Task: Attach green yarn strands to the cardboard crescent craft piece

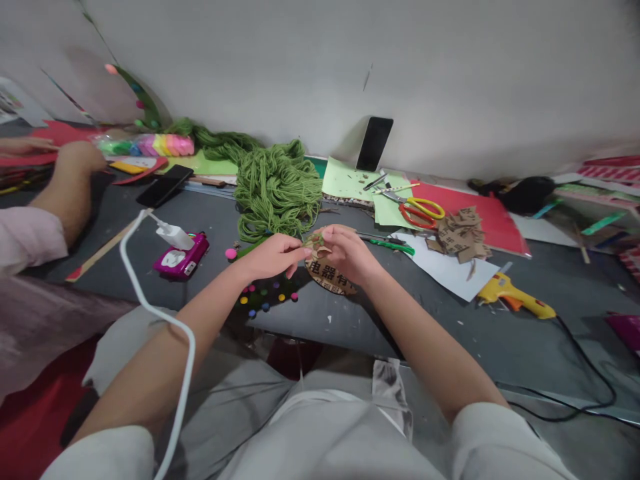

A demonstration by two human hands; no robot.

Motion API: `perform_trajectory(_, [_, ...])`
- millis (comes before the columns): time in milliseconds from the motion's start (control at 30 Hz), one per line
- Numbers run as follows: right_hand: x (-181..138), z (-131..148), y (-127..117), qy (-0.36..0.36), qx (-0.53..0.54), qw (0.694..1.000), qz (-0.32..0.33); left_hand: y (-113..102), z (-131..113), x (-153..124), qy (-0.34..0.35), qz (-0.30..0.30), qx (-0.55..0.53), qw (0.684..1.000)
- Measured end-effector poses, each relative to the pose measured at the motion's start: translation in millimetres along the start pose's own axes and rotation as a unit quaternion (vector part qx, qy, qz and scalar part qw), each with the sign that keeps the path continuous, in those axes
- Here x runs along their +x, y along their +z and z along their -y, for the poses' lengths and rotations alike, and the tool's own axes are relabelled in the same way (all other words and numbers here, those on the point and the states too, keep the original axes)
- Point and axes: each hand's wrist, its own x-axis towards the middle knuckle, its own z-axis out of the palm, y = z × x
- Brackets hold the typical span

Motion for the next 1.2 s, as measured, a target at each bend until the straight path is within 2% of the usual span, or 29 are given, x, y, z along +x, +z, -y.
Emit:
perform_trajectory(100, [-1.5,2.0,2.5,0.021,0.024,0.999,-0.016,-2.4,0.2,-0.2,-0.026,0.018,0.022,0.999])
perform_trajectory(200, [-1.3,3.0,2.3,0.04,0.039,0.998,-0.035,-3.6,-0.1,-0.9,-0.023,0.021,0.032,0.999])
perform_trajectory(467, [0.0,6.3,-2.4,0.04,0.044,0.998,0.013,-3.8,-2.0,-0.1,-0.011,-0.002,0.033,0.999])
perform_trajectory(533, [0.2,5.8,-3.2,0.041,0.007,0.999,0.004,-4.2,-2.6,-0.2,-0.001,-0.003,0.038,0.999])
perform_trajectory(633, [-1.0,3.2,-4.0,0.014,-0.123,0.992,-0.006,-4.5,-2.7,-0.6,0.001,-0.016,0.035,0.999])
perform_trajectory(733, [-3.3,-1.1,-3.3,-0.021,-0.247,0.968,0.041,-3.6,-2.2,-1.2,-0.006,-0.03,0.024,0.999])
perform_trajectory(800, [-4.1,-4.0,-2.5,-0.027,-0.274,0.96,0.05,-2.5,-1.3,-1.4,-0.01,-0.043,0.022,0.999])
perform_trajectory(867, [-4.2,-5.7,-2.3,-0.023,-0.279,0.96,0.026,-1.5,0.1,-1.4,-0.007,-0.063,0.027,0.998])
perform_trajectory(967, [-3.6,-5.1,-4.0,0.021,-0.265,0.964,0.001,-1.2,2.6,-1.0,0.014,-0.092,0.033,0.995])
perform_trajectory(1033, [-2.6,-3.2,-6.4,0.048,-0.217,0.975,-0.002,-1.8,4.1,-0.9,0.031,-0.106,0.036,0.993])
perform_trajectory(1200, [1.7,0.9,-11.9,0.012,-0.034,0.999,-0.023,-3.0,6.2,0.3,0.046,-0.128,0.053,0.989])
